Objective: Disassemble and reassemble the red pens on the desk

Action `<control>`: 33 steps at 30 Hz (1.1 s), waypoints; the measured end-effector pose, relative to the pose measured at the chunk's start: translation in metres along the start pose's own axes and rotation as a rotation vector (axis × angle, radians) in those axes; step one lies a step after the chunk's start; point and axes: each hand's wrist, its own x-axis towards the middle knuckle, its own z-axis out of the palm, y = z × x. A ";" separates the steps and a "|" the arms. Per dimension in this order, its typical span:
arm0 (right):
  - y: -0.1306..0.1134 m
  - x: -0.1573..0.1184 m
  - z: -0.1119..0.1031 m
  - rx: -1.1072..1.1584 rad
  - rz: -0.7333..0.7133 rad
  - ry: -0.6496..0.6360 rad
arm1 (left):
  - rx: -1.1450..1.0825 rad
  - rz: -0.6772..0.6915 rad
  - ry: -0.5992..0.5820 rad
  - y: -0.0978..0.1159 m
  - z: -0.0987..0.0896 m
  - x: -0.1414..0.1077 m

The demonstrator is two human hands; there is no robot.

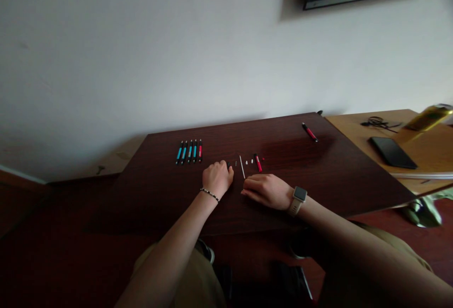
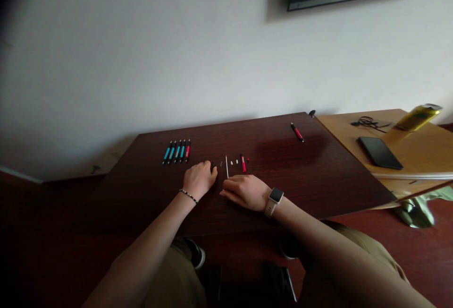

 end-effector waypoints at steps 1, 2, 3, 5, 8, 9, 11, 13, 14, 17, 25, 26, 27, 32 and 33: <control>0.000 0.000 0.000 0.002 0.001 -0.005 | 0.000 0.013 0.000 0.001 0.000 0.000; 0.000 0.000 0.001 0.003 0.004 -0.009 | -0.003 0.024 0.003 0.002 0.001 0.001; 0.001 0.000 0.001 0.005 0.005 -0.012 | -0.008 0.034 0.007 0.004 0.001 0.003; 0.001 0.000 0.002 0.011 0.004 -0.020 | -0.016 0.040 0.013 0.006 0.002 0.007; 0.001 0.000 0.003 0.015 -0.001 -0.030 | -0.014 0.027 0.014 0.009 0.002 0.013; 0.001 0.000 0.003 0.013 -0.002 -0.031 | -0.012 0.022 0.012 0.009 0.002 0.013; 0.002 0.000 0.004 0.005 0.004 -0.029 | -0.009 0.022 0.007 0.010 -0.001 0.013; 0.002 -0.001 0.004 -0.006 0.023 -0.016 | -0.007 0.028 -0.001 0.009 -0.004 0.009; 0.003 -0.002 0.004 -0.012 0.038 -0.006 | -0.007 0.031 -0.004 0.009 -0.006 0.007; 0.004 -0.003 0.005 -0.029 0.078 0.023 | -0.016 0.041 0.006 0.005 -0.009 -0.002; 0.002 -0.002 0.012 0.021 0.195 0.071 | -0.370 0.451 0.112 -0.014 -0.013 -0.029; 0.001 -0.002 0.012 0.062 0.220 0.077 | -0.440 0.556 0.094 -0.016 -0.014 -0.033; 0.000 -0.001 0.013 0.110 0.240 0.081 | -0.496 0.643 0.070 -0.019 -0.016 -0.037; -0.008 0.002 0.009 0.308 0.259 0.078 | -0.651 0.737 0.023 -0.026 -0.017 -0.050; -0.009 0.002 0.008 0.324 0.263 0.076 | -0.674 0.732 0.029 -0.026 -0.017 -0.052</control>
